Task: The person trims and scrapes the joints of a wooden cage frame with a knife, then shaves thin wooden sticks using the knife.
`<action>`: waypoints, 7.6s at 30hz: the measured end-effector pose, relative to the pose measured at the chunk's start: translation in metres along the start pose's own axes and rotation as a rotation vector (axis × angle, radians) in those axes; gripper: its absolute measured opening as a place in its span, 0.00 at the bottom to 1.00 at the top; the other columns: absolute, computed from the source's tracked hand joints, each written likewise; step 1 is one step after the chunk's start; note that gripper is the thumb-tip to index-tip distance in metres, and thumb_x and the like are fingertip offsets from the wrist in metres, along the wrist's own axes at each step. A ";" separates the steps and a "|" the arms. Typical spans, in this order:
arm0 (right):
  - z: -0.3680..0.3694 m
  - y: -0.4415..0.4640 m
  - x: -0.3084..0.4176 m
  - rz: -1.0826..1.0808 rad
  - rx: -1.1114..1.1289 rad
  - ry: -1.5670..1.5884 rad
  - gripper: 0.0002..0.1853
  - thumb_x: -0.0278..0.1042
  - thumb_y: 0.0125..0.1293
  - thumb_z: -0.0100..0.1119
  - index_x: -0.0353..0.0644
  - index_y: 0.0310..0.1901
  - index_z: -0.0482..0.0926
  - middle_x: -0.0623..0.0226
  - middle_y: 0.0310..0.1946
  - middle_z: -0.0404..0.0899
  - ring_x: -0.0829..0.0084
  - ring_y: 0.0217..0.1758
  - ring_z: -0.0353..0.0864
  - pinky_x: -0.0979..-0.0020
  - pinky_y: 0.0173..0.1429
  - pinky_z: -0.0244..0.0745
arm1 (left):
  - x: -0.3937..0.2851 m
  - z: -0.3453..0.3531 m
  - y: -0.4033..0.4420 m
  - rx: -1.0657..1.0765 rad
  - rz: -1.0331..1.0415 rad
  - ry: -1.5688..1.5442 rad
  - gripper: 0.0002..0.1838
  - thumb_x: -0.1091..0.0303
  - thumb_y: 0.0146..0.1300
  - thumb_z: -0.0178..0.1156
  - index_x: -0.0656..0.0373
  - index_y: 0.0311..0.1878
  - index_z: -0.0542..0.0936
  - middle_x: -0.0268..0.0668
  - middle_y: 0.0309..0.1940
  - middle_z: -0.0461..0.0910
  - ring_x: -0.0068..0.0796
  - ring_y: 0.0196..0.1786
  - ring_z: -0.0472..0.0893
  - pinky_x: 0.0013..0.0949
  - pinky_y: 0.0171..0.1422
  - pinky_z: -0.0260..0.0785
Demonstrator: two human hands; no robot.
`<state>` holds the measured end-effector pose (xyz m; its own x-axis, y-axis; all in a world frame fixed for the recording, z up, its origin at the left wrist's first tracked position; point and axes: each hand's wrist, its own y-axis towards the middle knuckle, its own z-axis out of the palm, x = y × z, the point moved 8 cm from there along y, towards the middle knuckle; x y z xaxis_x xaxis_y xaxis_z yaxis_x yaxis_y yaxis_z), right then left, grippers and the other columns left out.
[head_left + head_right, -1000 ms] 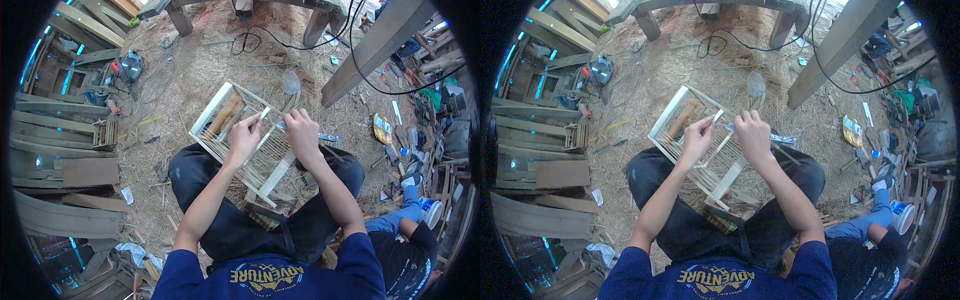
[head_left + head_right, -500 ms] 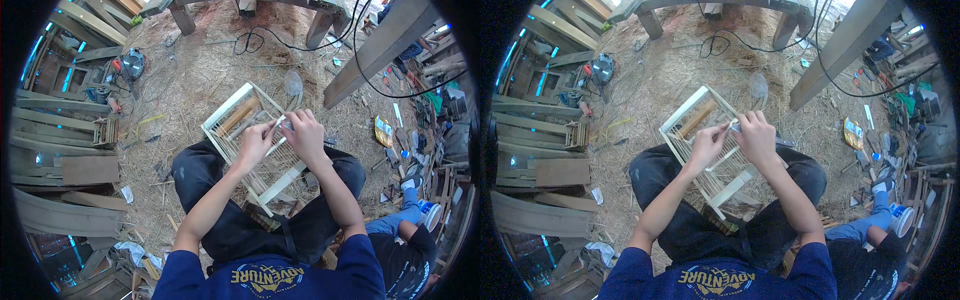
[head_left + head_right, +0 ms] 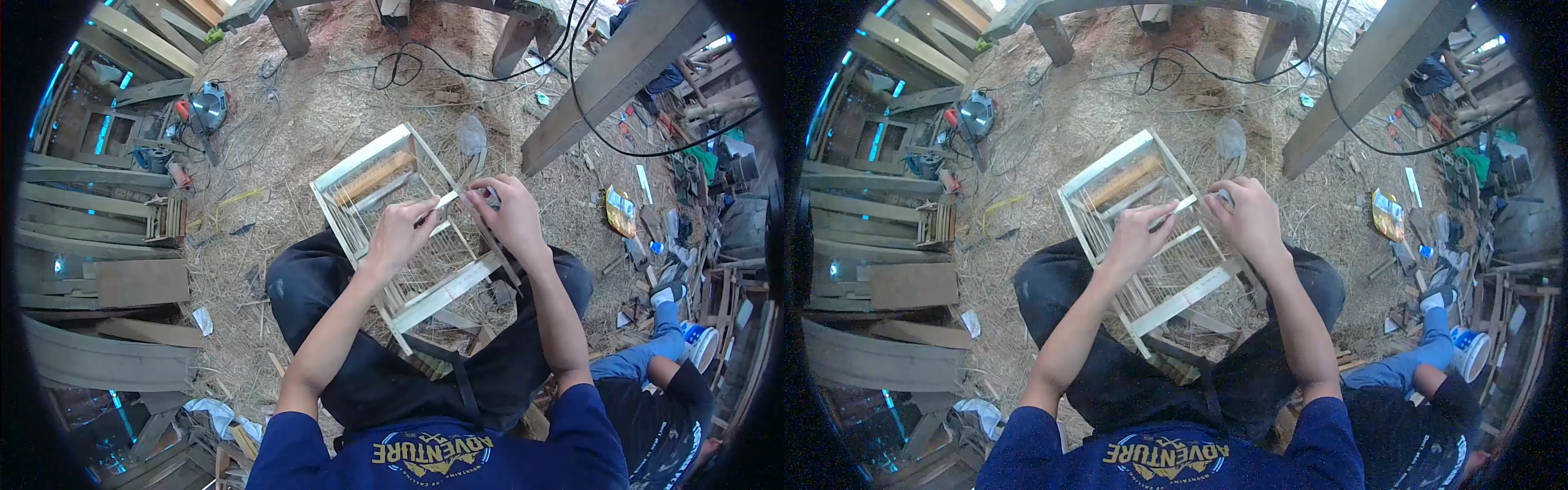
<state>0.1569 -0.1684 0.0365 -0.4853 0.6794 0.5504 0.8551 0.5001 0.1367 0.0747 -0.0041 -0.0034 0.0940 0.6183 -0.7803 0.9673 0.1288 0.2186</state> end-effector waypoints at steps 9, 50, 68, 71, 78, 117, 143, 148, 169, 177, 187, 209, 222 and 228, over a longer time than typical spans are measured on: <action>-0.003 0.018 0.019 -0.151 -0.122 0.178 0.14 0.43 0.65 0.69 0.43 0.44 0.83 0.61 0.40 0.81 0.60 0.42 0.86 0.61 0.46 0.80 | -0.025 -0.004 0.003 0.128 0.189 0.032 0.13 0.66 0.66 0.65 0.51 0.53 0.87 0.40 0.32 0.83 0.42 0.32 0.85 0.41 0.40 0.79; 0.045 0.014 -0.004 0.059 -0.214 0.042 0.08 0.33 0.65 0.64 0.36 0.34 0.81 0.56 0.33 0.76 0.51 0.32 0.82 0.54 0.38 0.77 | -0.041 0.012 -0.032 0.366 0.103 0.032 0.12 0.66 0.69 0.63 0.52 0.54 0.86 0.42 0.31 0.82 0.45 0.31 0.83 0.44 0.38 0.77; 0.049 0.012 0.000 0.010 -0.316 0.086 0.08 0.32 0.62 0.68 0.36 0.33 0.80 0.57 0.32 0.76 0.54 0.32 0.81 0.57 0.37 0.76 | -0.032 0.016 -0.036 0.357 0.083 0.085 0.13 0.64 0.69 0.63 0.55 0.53 0.86 0.44 0.32 0.81 0.47 0.33 0.83 0.46 0.40 0.77; 0.053 0.014 -0.002 0.011 -0.302 0.077 0.08 0.32 0.62 0.69 0.37 0.33 0.80 0.57 0.32 0.77 0.54 0.33 0.82 0.57 0.37 0.77 | -0.031 0.016 -0.036 0.359 0.079 0.085 0.12 0.65 0.69 0.63 0.56 0.53 0.85 0.44 0.32 0.82 0.48 0.34 0.84 0.46 0.41 0.78; 0.058 0.013 -0.005 -0.010 -0.270 0.058 0.09 0.34 0.62 0.69 0.37 0.33 0.81 0.58 0.32 0.78 0.56 0.32 0.83 0.58 0.38 0.78 | -0.029 0.021 -0.038 0.364 0.082 0.086 0.12 0.66 0.69 0.62 0.57 0.52 0.85 0.45 0.35 0.83 0.48 0.36 0.84 0.46 0.43 0.78; 0.055 0.013 0.002 -0.023 -0.205 -0.081 0.10 0.39 0.66 0.66 0.41 0.37 0.82 0.62 0.36 0.80 0.55 0.32 0.85 0.58 0.37 0.80 | -0.034 0.020 -0.037 0.354 0.034 0.091 0.12 0.67 0.68 0.63 0.60 0.52 0.85 0.46 0.38 0.84 0.49 0.39 0.85 0.45 0.45 0.79; 0.065 0.015 0.007 -0.057 -0.109 -0.280 0.11 0.39 0.65 0.65 0.42 0.40 0.77 0.61 0.35 0.81 0.57 0.33 0.86 0.58 0.34 0.78 | -0.027 0.029 -0.036 0.350 -0.058 0.022 0.11 0.67 0.68 0.63 0.63 0.48 0.83 0.49 0.37 0.84 0.53 0.40 0.84 0.48 0.47 0.78; 0.073 0.003 0.009 -0.055 0.037 -0.392 0.12 0.42 0.65 0.65 0.41 0.39 0.77 0.60 0.35 0.82 0.58 0.33 0.88 0.58 0.34 0.80 | -0.011 0.035 -0.036 0.317 -0.051 0.075 0.11 0.64 0.69 0.62 0.64 0.43 0.81 0.50 0.36 0.83 0.54 0.41 0.84 0.50 0.47 0.77; 0.087 -0.003 -0.003 -0.202 0.014 -0.351 0.06 0.31 0.63 0.59 0.39 0.38 0.76 0.57 0.30 0.83 0.59 0.29 0.88 0.62 0.30 0.80 | -0.028 0.042 -0.036 0.399 0.101 0.179 0.11 0.63 0.70 0.61 0.63 0.44 0.83 0.46 0.33 0.82 0.52 0.35 0.84 0.49 0.41 0.78; 0.092 0.001 -0.003 -0.185 0.012 -0.317 0.07 0.32 0.63 0.61 0.39 0.38 0.75 0.57 0.32 0.83 0.57 0.30 0.87 0.60 0.31 0.80 | -0.025 0.042 -0.039 0.390 0.118 0.196 0.12 0.64 0.71 0.60 0.64 0.43 0.82 0.46 0.32 0.81 0.53 0.34 0.83 0.50 0.39 0.78; 0.097 0.008 0.013 -0.267 -0.034 -0.341 0.04 0.30 0.64 0.57 0.40 0.36 0.75 0.58 0.30 0.83 0.58 0.27 0.87 0.61 0.27 0.79 | -0.022 0.034 -0.041 0.357 0.118 0.191 0.12 0.64 0.71 0.60 0.65 0.40 0.81 0.48 0.30 0.80 0.54 0.33 0.83 0.51 0.38 0.77; 0.025 -0.001 0.018 -0.105 0.202 0.258 0.12 0.35 0.62 0.72 0.39 0.43 0.82 0.62 0.39 0.80 0.66 0.43 0.81 0.67 0.51 0.77 | 0.028 -0.043 0.009 -0.167 -0.124 0.154 0.14 0.61 0.69 0.63 0.63 0.48 0.87 0.49 0.37 0.86 0.49 0.37 0.86 0.44 0.44 0.77; -0.030 -0.020 0.013 -0.445 -0.240 -0.003 0.12 0.29 0.60 0.73 0.53 0.46 0.88 0.70 0.40 0.80 0.75 0.31 0.81 0.71 0.31 0.77 | 0.035 -0.045 0.010 -0.352 -0.321 -0.321 0.16 0.68 0.72 0.64 0.70 0.56 0.83 0.36 0.39 0.86 0.17 0.40 0.81 0.24 0.44 0.73; -0.032 -0.024 0.021 -0.567 -0.347 -0.107 0.16 0.30 0.53 0.71 0.53 0.46 0.86 0.73 0.39 0.80 0.73 0.34 0.82 0.70 0.31 0.78 | 0.031 -0.048 0.006 -0.393 -0.336 -0.436 0.16 0.67 0.72 0.65 0.70 0.56 0.83 0.30 0.34 0.83 0.12 0.31 0.75 0.21 0.35 0.67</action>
<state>0.1322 -0.1833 0.0708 -0.8767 0.4209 0.2329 0.4627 0.6056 0.6474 0.0719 0.0532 0.0023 -0.0310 0.1364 -0.9902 0.8105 0.5831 0.0549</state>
